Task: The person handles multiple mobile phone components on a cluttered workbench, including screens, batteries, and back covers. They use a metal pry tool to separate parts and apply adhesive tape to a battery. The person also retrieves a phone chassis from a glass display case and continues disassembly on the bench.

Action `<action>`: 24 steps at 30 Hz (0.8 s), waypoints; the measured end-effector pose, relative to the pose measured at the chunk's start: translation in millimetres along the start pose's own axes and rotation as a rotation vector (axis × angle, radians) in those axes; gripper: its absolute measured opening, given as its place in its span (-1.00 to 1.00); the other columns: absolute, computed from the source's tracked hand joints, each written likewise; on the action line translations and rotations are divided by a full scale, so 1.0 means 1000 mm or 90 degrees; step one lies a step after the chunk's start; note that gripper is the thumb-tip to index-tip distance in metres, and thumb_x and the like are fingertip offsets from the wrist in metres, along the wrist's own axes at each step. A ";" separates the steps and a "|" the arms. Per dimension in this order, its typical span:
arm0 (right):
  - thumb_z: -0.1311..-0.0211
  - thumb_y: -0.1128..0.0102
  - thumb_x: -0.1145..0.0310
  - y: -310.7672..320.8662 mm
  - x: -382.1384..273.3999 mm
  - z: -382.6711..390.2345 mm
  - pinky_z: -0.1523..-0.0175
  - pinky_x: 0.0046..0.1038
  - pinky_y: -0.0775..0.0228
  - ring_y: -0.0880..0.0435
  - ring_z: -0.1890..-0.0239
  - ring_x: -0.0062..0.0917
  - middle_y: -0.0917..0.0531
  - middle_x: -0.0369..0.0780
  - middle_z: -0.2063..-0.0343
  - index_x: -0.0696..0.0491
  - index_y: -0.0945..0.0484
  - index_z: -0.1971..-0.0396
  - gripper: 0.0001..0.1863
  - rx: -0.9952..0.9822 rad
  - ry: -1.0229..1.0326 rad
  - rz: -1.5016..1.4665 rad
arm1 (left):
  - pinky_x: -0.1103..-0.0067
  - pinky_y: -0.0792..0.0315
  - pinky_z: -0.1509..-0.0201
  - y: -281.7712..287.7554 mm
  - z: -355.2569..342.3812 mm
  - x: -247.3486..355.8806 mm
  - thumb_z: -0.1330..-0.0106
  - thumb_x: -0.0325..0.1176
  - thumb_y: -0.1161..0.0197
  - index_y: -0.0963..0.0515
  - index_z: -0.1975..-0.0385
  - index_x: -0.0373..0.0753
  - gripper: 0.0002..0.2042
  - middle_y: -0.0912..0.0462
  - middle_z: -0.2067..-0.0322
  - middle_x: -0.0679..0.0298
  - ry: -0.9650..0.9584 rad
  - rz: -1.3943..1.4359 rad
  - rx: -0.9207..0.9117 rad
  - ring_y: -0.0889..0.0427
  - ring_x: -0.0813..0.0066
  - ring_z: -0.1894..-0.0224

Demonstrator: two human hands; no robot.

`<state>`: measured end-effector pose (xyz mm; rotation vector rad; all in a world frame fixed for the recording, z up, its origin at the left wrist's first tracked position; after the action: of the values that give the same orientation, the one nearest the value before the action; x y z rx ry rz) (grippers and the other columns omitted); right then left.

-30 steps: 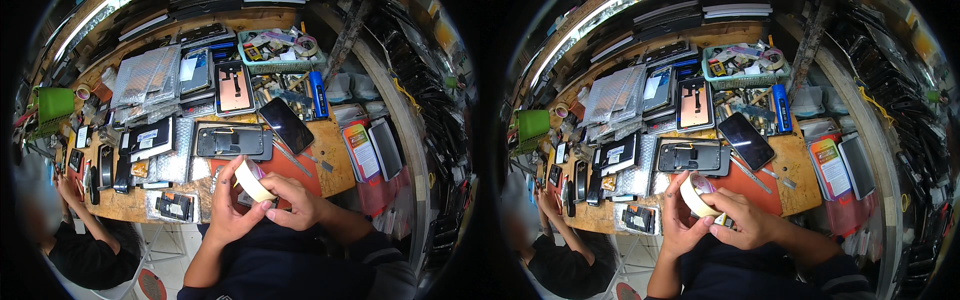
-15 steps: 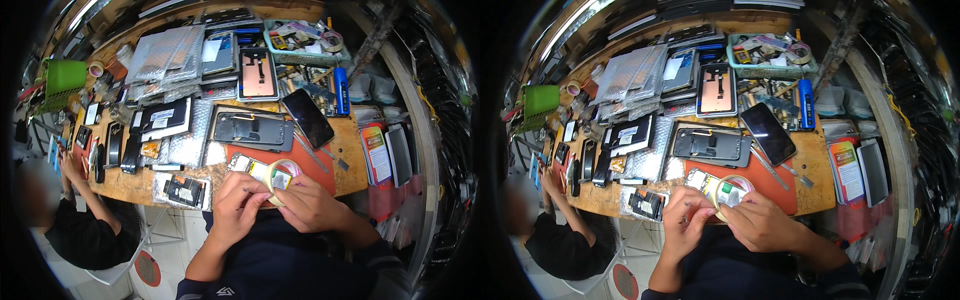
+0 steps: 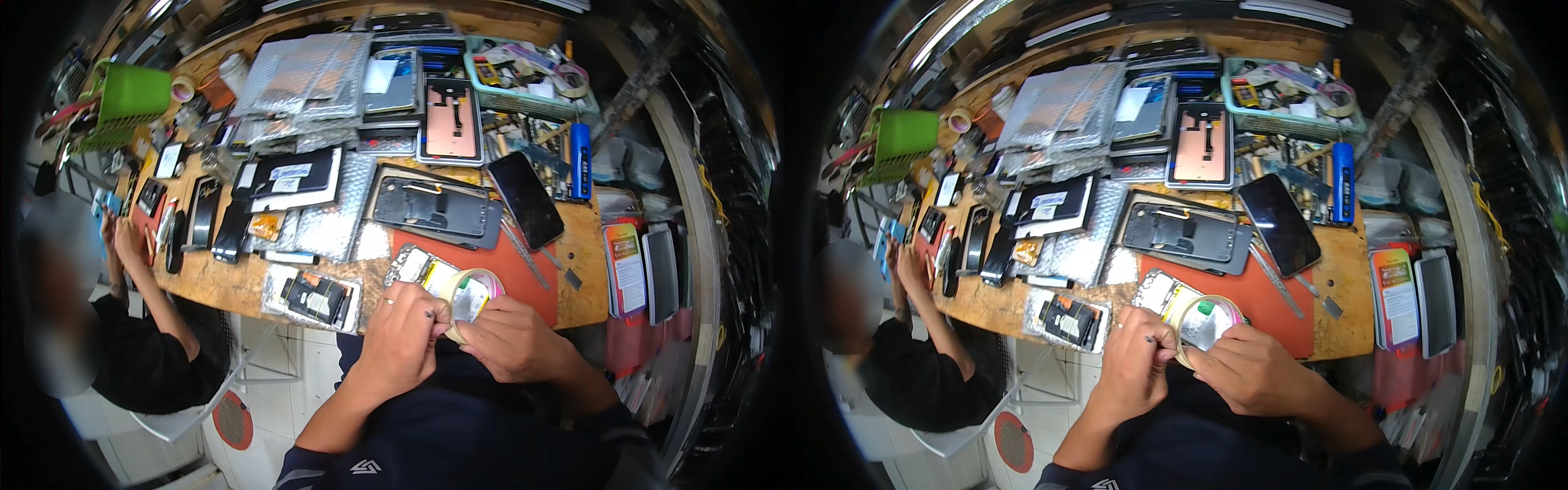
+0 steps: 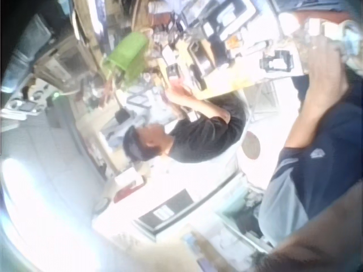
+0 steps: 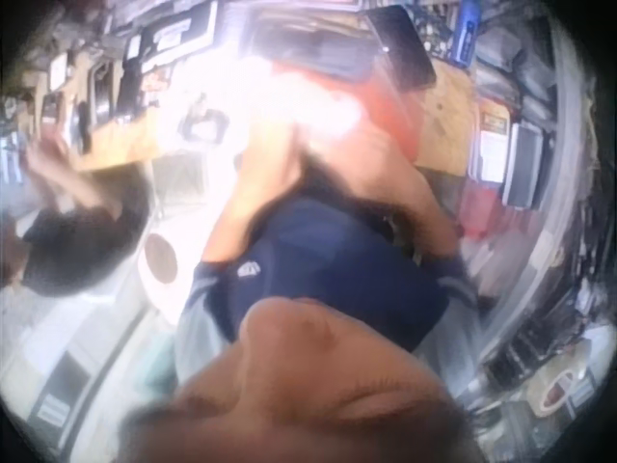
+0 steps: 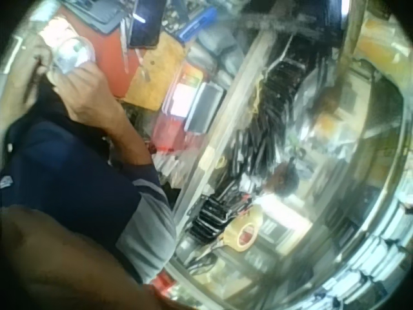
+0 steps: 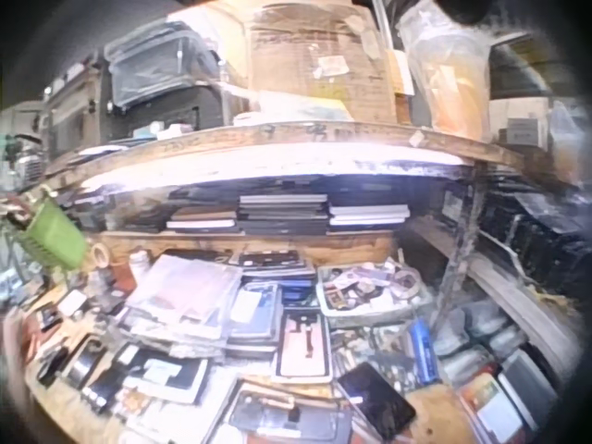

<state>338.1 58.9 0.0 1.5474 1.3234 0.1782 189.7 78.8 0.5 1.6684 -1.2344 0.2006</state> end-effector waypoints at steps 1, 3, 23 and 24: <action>-0.18 -0.43 0.48 0.002 -0.001 -0.002 0.22 -0.33 -0.46 -0.65 0.41 -0.37 -0.65 -0.21 0.43 0.25 -0.62 0.10 -0.69 -0.005 -0.003 0.000 | 0.25 -0.37 0.16 0.000 0.001 0.001 -0.03 -0.64 -0.34 -0.48 0.29 -0.22 -0.73 -0.51 0.29 0.18 -0.011 -0.021 0.001 -0.51 0.09 0.24; -0.18 -0.43 0.48 0.006 -0.001 -0.007 0.23 -0.33 -0.46 -0.64 0.42 -0.37 -0.65 -0.21 0.44 0.23 -0.63 0.14 -0.73 0.001 -0.006 0.001 | 0.23 -0.39 0.08 0.000 0.009 0.005 0.08 -0.63 -0.34 -0.47 0.29 -0.22 -0.67 -0.50 0.29 0.14 -0.031 -0.058 0.014 -0.54 0.08 0.19; -0.34 -0.21 0.36 -0.026 -0.004 -0.052 0.44 -0.37 -0.26 -0.48 0.59 -0.45 -0.51 -0.25 0.58 0.12 -0.56 0.38 -0.85 0.189 -0.028 0.011 | 0.37 -0.63 0.09 0.054 0.115 0.011 0.11 -0.60 -0.47 -0.68 0.35 -0.15 -0.72 -0.53 0.30 0.27 0.007 0.030 0.394 -0.54 0.25 0.18; -0.42 -0.15 0.33 -0.004 0.023 -0.044 0.45 -0.41 -0.25 -0.46 0.58 -0.51 -0.51 -0.27 0.57 0.12 -0.55 0.36 -0.81 0.284 -0.129 -0.070 | 0.33 -0.66 0.10 0.074 0.124 0.013 0.11 -0.59 -0.42 -0.64 0.38 -0.12 -0.73 -0.47 0.28 0.24 -0.011 0.011 0.389 -0.52 0.22 0.16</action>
<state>314.6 103.1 5.5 1.7981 1.3390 -0.3580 87.8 -23.7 -4.9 2.1764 -1.2756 0.6249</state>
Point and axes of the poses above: each hand's wrist, its own z-axis away from the middle knuckle, its own y-axis out of the back of the hand, x = y × z, the point moved 7 cm from there along -z, towards the middle knuckle
